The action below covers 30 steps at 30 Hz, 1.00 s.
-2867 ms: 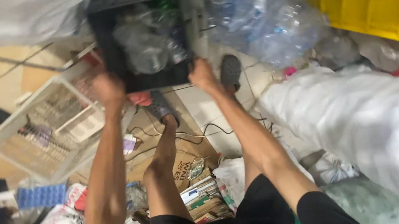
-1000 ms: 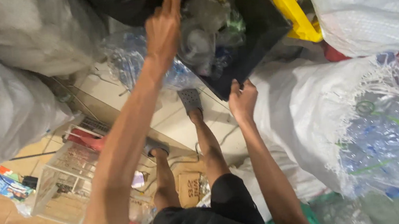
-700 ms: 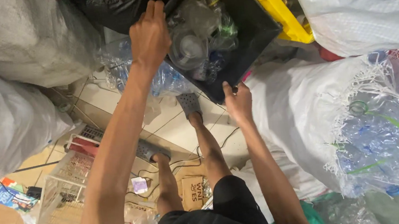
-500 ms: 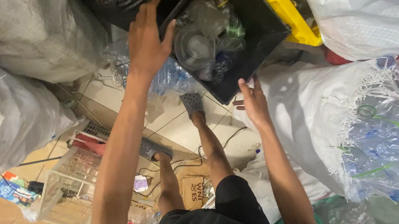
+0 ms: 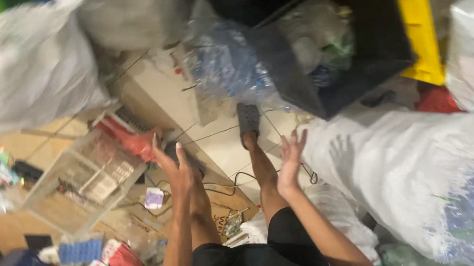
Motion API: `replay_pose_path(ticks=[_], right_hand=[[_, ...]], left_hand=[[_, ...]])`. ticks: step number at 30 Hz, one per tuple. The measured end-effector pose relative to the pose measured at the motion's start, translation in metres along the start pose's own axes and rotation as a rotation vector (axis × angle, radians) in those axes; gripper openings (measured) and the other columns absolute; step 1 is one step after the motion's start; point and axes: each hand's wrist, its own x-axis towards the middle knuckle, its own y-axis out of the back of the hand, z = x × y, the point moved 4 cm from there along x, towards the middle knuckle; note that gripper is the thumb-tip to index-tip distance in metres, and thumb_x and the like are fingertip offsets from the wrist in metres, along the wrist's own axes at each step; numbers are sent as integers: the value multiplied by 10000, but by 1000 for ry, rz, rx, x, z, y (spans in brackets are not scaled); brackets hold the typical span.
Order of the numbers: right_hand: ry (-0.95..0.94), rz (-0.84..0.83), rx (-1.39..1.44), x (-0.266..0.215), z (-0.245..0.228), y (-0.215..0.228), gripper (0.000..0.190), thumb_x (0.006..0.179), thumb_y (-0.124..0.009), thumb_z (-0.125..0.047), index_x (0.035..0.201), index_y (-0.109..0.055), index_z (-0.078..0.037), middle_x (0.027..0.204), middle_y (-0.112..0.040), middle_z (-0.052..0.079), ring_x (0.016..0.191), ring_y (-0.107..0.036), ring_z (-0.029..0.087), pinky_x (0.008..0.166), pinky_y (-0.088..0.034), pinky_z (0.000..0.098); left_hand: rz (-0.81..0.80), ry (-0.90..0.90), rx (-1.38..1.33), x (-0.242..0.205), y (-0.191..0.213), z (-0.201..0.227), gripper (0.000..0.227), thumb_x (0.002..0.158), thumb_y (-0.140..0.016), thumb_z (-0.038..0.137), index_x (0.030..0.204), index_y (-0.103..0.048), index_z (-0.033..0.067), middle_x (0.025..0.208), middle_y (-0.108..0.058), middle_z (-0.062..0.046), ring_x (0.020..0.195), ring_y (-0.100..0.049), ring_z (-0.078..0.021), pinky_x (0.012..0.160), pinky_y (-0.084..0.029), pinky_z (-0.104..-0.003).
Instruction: The person sorts through various recyclable materials in a cluttered room. They handle a white sack containing plastic bowls, a black box with plastic bottles, a yellow bag with bottles and containers, and a red plastic bag. The person moves these items around, placing them into different locations within the room.
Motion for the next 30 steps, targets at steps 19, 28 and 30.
replay_pose_path(ticks=[19, 28, 30], right_hand=[[115, -1111, -1328, -122, 366, -366, 1021, 880, -750, -544, 1603, -201, -77, 1560, -391, 277, 1405, -458, 411, 1143, -382, 472], [389, -1113, -1185, -100, 463, -412, 643, 886, -631, -126, 1482, -420, -5, 1263, -697, 243, 1169, -697, 349, 1017, -522, 422], [481, -1156, -1007, -133, 419, -433, 462, 851, -634, -85, 1298, -608, 33, 1088, -757, 229, 1018, -748, 320, 880, -572, 417]], left_hand=[[468, 950, 238, -83, 276, -455, 966, 961, -645, 527, 1569, -177, -60, 1631, -207, -314, 1528, -176, -461, 1206, -143, -632], [589, 775, 106, -76, 313, -539, 928, 941, -701, 489, 1548, -258, -55, 1566, -369, -291, 1490, -321, -449, 1254, -251, -578], [539, 902, 100, -58, 333, -505, 866, 914, -708, 425, 1548, -282, 15, 1587, -357, -250, 1483, -310, -441, 1188, -228, -626]])
